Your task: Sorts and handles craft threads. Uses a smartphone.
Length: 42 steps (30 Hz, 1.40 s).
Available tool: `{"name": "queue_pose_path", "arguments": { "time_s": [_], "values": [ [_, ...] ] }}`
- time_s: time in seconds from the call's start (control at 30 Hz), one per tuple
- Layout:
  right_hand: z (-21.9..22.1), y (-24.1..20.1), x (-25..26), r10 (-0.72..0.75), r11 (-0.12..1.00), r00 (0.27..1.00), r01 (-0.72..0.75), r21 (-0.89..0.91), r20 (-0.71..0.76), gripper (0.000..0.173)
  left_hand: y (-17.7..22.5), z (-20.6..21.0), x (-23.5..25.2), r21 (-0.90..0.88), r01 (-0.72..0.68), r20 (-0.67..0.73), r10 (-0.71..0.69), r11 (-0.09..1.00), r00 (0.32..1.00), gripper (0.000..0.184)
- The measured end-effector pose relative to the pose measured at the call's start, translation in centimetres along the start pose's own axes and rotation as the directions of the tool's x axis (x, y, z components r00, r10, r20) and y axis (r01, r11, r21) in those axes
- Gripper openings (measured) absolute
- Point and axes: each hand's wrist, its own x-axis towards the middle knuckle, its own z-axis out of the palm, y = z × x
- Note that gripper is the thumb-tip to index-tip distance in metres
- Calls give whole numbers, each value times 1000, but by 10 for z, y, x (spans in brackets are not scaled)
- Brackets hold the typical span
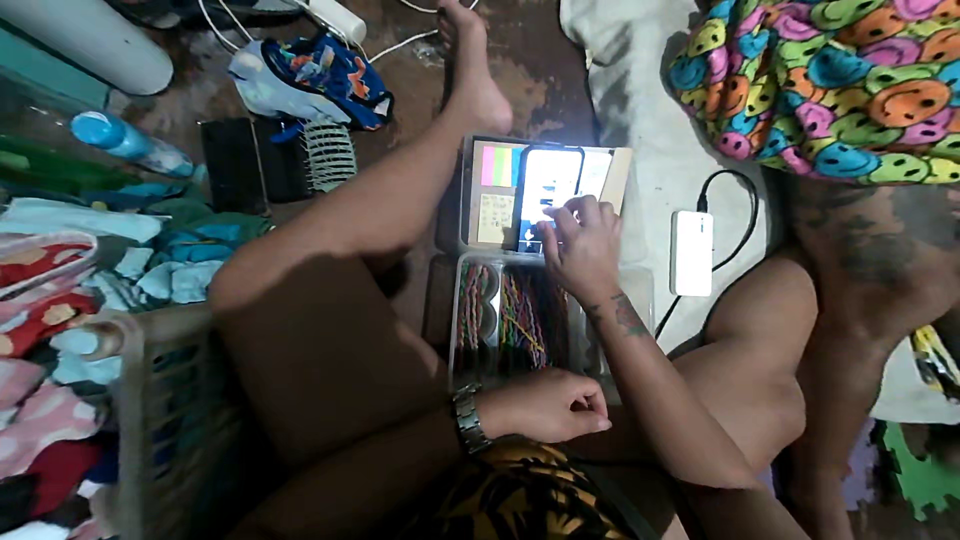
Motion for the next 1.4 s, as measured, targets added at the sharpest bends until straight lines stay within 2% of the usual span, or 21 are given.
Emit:
{"name": "queue_pose_path", "arguments": {
  "time_s": [0.07, 0.23, 0.3, 0.67, 0.87, 0.93, 1.0, 1.03, 1.07, 1.13, 1.17, 1.2, 1.27, 1.3, 1.33, 1.4],
  "values": [
    [-1, -2, 7, 24, 1000, 1000, -24, -14, -7, 33, 0, 0, 1, 11, 5, -9, -5, 1000, 1000, 30],
    [6, -2, 19, 98, 995, 994, -99, -5, -52, 51, -1, 2, 1, 36, 8, -16, -8, 999, 1000, 29],
    [6, -4, 18, 118, 993, 993, -118, -25, -3, 56, -2, 2, 2, 37, 4, -18, -4, 999, 1000, 29],
    [16, -3, 32, 174, 984, 978, -167, -67, 113, 57, -4, 4, 4, 65, 4, -10, -3, 998, 1000, 30],
    [3, 5, 11, 116, 982, 983, -91, 168, -143, 56, -5, 4, 3, 66, 9, -18, -8, 998, 1000, 29],
    [0, 8, -5, 106, 977, 959, -51, 205, -264, 47, -5, 5, 3, 71, 4, -26, -2, 997, 1000, 29],
    [-6, 3, -28, 41, 978, 945, 30, 209, -326, 37, -5, 5, 3, 81, -12, -29, 14, 997, 999, 29],
    [-9, -2, -42, -11, 974, 954, 78, 214, -299, 31, -5, 5, 3, 90, -18, -19, 19, 996, 1000, 29],
    [-11, -7, -57, -58, 966, 976, 108, 235, -209, 27, -5, 5, 3, 102, -23, -3, 23, 995, 1000, 29],
    [-13, -14, -80, -122, 948, 988, 90, 305, 89, 26, -5, 7, 4, 134, -49, 31, 46, 990, 998, 29],
    [-12, -17, -89, -125, 951, 960, 44, 307, 250, 27, -5, 7, 4, 145, -63, 54, 56, 987, 997, 28],
    [-11, -20, -94, -101, 960, 905, -20, 280, 413, 31, -5, 8, 4, 151, -75, 81, 63, 986, 995, 28],
    [-9, -27, -96, -14, 972, 711, -154, 176, 703, 43, -5, 8, 3, 155, -97, 134, 77, 983, 988, 28],
    [-7, -29, -94, 14, 973, 634, -185, 134, 773, 47, -4, 8, 3, 148, -100, 160, 76, 984, 984, 29],
    [-6, -31, -93, 31, 973, 595, -202, 112, 803, 47, -3, 6, 2, 133, -99, 180, 74, 986, 981, 29],
    [-5, -34, -90, 53, 975, 566, -208, 80, 823, 39, -2, 4, 2, 83, -106, 173, 90, 991, 981, 27]
  ]
}}
